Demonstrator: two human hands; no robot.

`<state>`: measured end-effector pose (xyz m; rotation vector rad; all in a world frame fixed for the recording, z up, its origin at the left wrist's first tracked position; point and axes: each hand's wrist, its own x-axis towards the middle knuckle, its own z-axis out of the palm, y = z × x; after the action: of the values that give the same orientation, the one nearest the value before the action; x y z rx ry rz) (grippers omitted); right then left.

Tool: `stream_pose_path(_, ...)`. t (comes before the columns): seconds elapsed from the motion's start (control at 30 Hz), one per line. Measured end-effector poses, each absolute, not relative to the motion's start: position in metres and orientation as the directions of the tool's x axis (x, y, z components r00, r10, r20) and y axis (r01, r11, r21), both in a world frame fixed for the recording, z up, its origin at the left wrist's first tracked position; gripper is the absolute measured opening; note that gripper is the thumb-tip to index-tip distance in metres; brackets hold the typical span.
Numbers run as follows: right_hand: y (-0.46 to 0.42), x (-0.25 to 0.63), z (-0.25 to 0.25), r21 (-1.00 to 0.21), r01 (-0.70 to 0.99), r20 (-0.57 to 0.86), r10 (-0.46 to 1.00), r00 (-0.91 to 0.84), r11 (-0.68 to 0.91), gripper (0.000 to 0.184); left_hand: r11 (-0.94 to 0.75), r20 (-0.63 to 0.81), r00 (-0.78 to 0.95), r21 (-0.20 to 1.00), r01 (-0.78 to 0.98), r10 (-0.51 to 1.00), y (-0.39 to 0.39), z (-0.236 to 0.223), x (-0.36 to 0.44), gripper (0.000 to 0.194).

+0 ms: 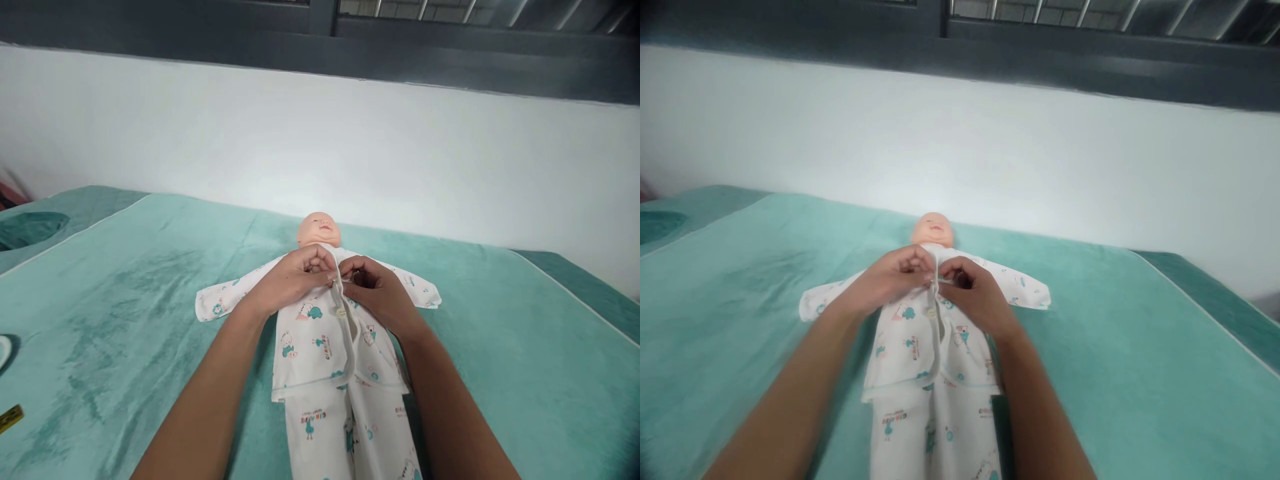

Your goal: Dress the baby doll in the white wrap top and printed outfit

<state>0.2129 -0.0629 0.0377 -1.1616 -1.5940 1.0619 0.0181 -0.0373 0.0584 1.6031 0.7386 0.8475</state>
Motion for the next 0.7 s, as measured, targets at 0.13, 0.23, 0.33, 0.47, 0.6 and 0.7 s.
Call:
stream_pose_path(0.13,-0.062,0.213,0.037,-0.952,0.228,0.167,0.971,-0.174,0.204,0.024,-0.183,0.130,0.559,0.982,0.040,0.819,-0.039,0.057,0.019,0.010)
stream_pose_path(0.23,-0.063,0.211,0.037,-0.947,0.254,0.161,0.974,-0.161,0.198,0.025,-0.207,0.140,0.558,0.976,0.059,0.818,-0.041,0.058,0.020,0.012)
stream_pose_path(0.33,-0.065,0.208,0.038,-0.939,0.286,0.155,0.977,-0.149,0.192,0.024,-0.215,0.122,0.549,0.971,0.108,0.827,-0.043,0.060,0.021,0.014)
stream_pose_path(0.47,-0.066,0.206,0.040,-0.930,0.314,0.151,0.978,-0.146,0.190,0.026,-0.217,0.104,0.526,0.963,0.157,0.844,-0.045,0.061,0.023,0.009)
stream_pose_path(0.6,-0.065,0.208,0.040,-0.931,0.309,0.151,0.975,-0.164,0.196,0.028,-0.217,0.094,0.493,0.956,0.197,0.865,-0.046,0.062,0.024,0.009)
stream_pose_path(0.7,-0.065,0.209,0.040,-0.935,0.295,0.150,0.974,-0.168,0.195,0.028,-0.228,0.110,0.463,0.951,0.207,0.879,-0.048,0.063,0.025,0.010)
